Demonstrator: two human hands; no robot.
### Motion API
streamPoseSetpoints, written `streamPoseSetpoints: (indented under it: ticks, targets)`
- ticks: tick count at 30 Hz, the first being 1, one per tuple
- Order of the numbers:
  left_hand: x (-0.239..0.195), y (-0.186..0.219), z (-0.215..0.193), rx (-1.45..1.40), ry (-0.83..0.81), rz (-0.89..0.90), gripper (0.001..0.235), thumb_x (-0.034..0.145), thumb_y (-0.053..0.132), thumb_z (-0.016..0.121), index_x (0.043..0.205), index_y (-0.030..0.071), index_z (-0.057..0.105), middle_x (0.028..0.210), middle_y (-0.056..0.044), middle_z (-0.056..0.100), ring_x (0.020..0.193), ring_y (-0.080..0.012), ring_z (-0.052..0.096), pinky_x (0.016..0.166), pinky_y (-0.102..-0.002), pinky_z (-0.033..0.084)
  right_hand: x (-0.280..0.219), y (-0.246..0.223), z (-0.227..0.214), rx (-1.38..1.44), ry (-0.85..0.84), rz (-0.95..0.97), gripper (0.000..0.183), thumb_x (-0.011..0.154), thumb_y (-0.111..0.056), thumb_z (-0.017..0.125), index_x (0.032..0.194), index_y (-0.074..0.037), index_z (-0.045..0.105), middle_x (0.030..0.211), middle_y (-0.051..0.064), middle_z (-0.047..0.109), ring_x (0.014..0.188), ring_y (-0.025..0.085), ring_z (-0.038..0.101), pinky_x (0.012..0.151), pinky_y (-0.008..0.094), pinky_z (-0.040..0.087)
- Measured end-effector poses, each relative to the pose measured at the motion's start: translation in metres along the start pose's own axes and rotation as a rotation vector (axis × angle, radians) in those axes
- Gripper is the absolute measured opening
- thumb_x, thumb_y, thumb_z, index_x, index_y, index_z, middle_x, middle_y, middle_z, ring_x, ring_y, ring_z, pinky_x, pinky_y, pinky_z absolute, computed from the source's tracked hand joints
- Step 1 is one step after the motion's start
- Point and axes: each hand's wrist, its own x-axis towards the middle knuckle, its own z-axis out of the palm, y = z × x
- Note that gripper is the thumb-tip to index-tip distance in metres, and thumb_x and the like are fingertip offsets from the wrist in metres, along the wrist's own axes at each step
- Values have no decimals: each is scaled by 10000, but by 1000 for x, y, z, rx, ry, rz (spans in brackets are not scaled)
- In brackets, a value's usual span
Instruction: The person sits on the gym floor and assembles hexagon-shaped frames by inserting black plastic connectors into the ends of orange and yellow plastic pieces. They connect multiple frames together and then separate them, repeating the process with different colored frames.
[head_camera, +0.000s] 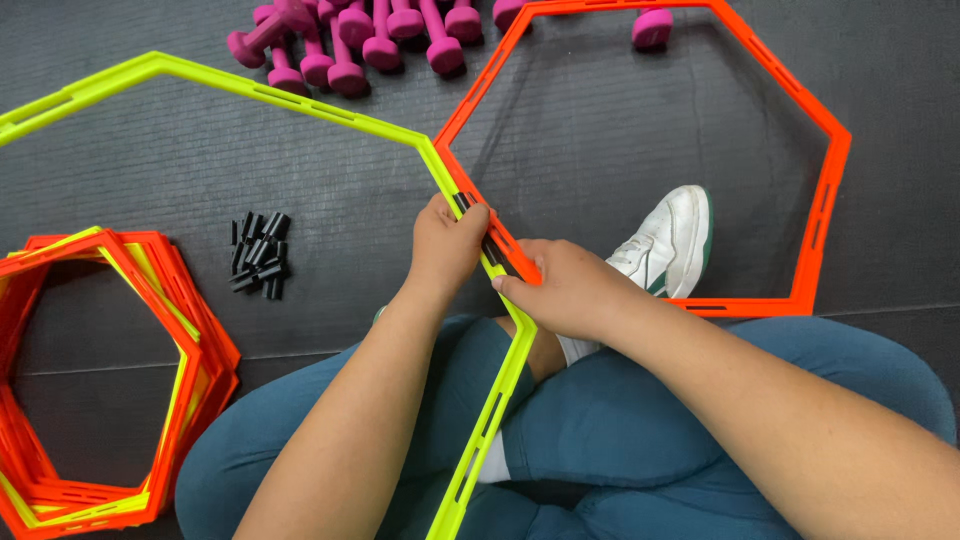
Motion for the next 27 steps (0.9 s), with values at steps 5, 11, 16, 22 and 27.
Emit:
streamPoseSetpoints:
  ticks: [5,11,16,22,27]
  targets:
    - [10,-18,-5,-55,-77,-24,174,893,168,602,1010,42,619,792,-77,645,843,-183,640,860,-379,544,2,10,2,-28,-12,-83,676,958,-332,611,1494,55,473,1248,279,694,1257,419,632,1006,479,529]
    - [-25,28,3,-209,-144,-92,245,907,144,615,1090,-17,594,878,-91,610,921,-216,627,940,-402,518,-9,8,-8,-58,-55,-56,698,963,-373,596,1497,55,460,1254,268,693,1251,401,648,1015,460,531]
    - [-11,11,0,-423,-196,-96,336,892,110,570,1193,-37,551,933,-174,711,881,-252,709,867,-417,575,1,17,-8,-78,-58,-101,676,966,-348,595,1495,51,462,1195,292,701,1173,431,673,960,486,547]
    - [-10,5,1,-489,-222,-97,523,892,76,544,1386,-80,472,1014,-202,709,944,-256,700,893,-414,573,-4,12,-13,-73,-54,-65,655,967,-341,626,1480,41,482,1038,238,751,891,339,787,809,388,599]
    - [-6,0,4,-535,-230,-66,567,895,69,543,1439,-65,454,1010,-222,729,913,-249,720,860,-412,600,-5,10,-19,-18,-79,-24,681,942,-328,640,1492,37,471,880,155,773,662,188,790,749,335,616]
